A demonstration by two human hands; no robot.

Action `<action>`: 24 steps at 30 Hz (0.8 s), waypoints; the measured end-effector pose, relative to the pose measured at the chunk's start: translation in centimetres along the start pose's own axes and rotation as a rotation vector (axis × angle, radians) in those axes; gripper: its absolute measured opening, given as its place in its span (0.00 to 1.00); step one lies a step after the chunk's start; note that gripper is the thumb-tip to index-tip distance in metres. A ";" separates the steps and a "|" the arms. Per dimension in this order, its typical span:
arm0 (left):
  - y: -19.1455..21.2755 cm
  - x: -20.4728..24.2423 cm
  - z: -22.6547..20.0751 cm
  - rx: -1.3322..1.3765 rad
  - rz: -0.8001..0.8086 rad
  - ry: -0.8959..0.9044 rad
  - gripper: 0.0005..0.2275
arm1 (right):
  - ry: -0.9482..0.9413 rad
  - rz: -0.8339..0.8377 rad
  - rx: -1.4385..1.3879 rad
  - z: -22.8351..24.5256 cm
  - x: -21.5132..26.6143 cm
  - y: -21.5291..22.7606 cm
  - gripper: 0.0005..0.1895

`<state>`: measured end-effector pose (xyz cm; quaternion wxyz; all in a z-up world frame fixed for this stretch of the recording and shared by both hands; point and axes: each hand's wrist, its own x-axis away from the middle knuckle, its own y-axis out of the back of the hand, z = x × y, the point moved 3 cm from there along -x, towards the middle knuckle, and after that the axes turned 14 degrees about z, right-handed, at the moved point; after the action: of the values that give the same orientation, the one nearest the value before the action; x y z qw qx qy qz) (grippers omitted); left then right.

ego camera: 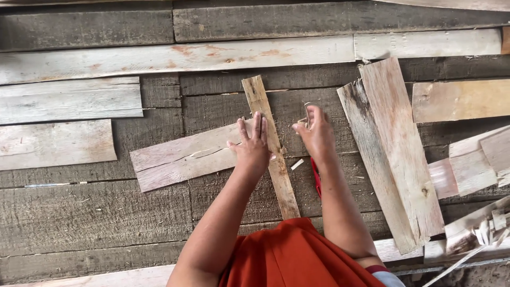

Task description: The person uses a red utility knife to shave thin strips from wooden planks on a workbench. They repeatedly pick up planks, shave their edges, and place them back down, accumulating wood shavings on the surface.

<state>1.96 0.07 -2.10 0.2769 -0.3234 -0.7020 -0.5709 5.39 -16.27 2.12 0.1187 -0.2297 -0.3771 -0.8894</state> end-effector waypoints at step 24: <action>-1.1 -1.2 -0.1 0.001 0.096 0.038 0.44 | -0.249 0.121 0.475 -10.9 2.9 -4.1 0.34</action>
<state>1.92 -0.35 -3.66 0.3172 -0.3456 -0.6807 -0.5626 -2.17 -21.42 -5.64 0.1750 -0.3251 -0.5722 -0.7323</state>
